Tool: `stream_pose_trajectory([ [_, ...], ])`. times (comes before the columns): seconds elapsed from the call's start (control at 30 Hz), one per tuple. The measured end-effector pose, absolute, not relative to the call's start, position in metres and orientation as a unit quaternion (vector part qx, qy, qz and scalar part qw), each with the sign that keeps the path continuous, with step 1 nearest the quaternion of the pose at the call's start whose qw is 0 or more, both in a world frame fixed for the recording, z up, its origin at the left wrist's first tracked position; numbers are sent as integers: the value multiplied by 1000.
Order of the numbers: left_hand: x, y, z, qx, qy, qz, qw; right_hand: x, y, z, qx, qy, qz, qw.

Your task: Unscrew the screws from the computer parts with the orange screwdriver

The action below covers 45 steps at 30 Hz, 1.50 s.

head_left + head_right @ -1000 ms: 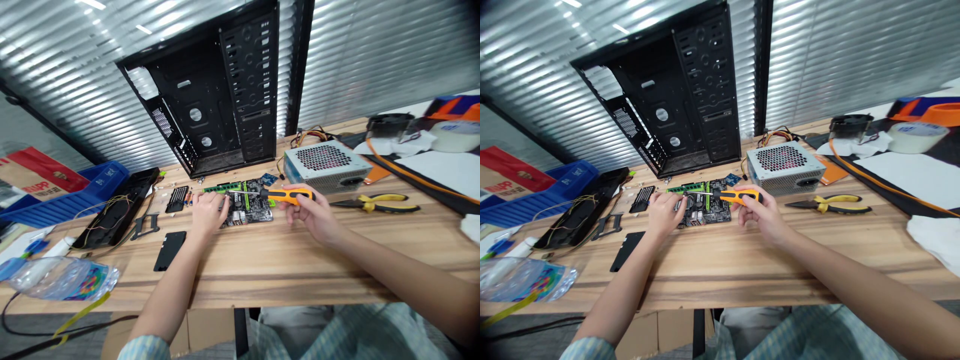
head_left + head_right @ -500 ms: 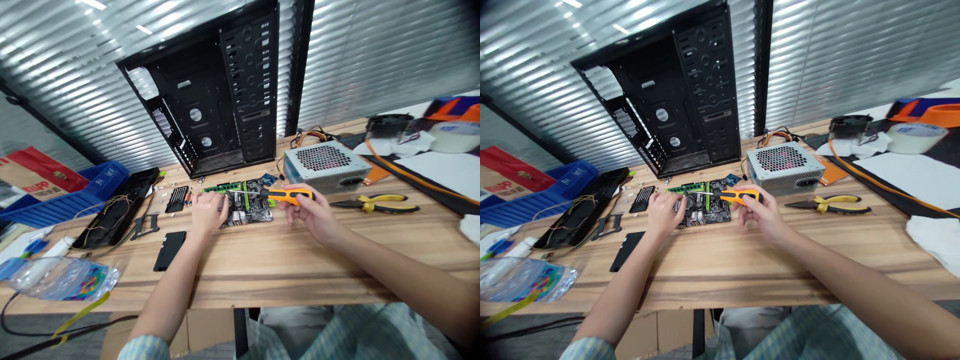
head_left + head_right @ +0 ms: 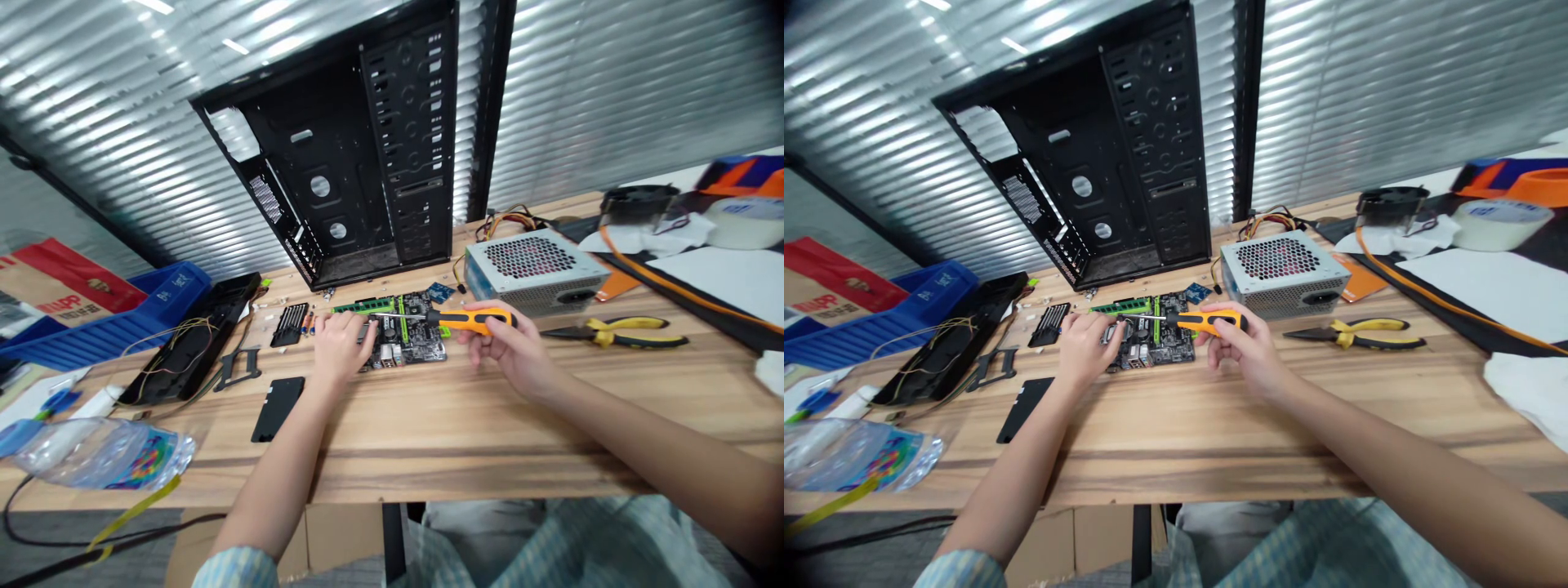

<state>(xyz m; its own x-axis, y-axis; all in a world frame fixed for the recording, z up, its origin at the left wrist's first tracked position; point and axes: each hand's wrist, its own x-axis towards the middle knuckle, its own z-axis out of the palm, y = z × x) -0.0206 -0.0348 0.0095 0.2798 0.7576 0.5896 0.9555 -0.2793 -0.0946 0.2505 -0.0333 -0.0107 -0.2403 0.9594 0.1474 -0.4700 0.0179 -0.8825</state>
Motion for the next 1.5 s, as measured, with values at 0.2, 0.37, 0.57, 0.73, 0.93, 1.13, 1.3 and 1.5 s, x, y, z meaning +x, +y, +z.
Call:
stream_pose_trajectory([
  [0.2,-19,-36,11,-768,-566,-216,207,251,-34,-10,-274,-448,638,563],
  [0.37,-20,-36,11,-773,-562,-209,205,249,-35,-4,-284,-432,629,581],
  [0.57,-21,-34,8,-792,-538,-208,202,247,-34,-1,-299,-412,625,592],
  [0.73,-22,-33,7,-804,-497,-236,227,248,-33,-1,-307,-404,626,592],
  [0.93,-21,-33,7,-810,-480,-246,229,249,-33,0,-304,-413,622,592],
  [1.13,-21,-34,7,-811,-472,-255,235,248,-34,1,-309,-406,619,597],
  [1.3,-21,-33,7,-811,-469,-259,236,251,-32,0,-304,-414,615,599],
  [1.5,-21,-33,7,-808,-473,-255,241,257,-32,-1,-349,-484,497,630],
])
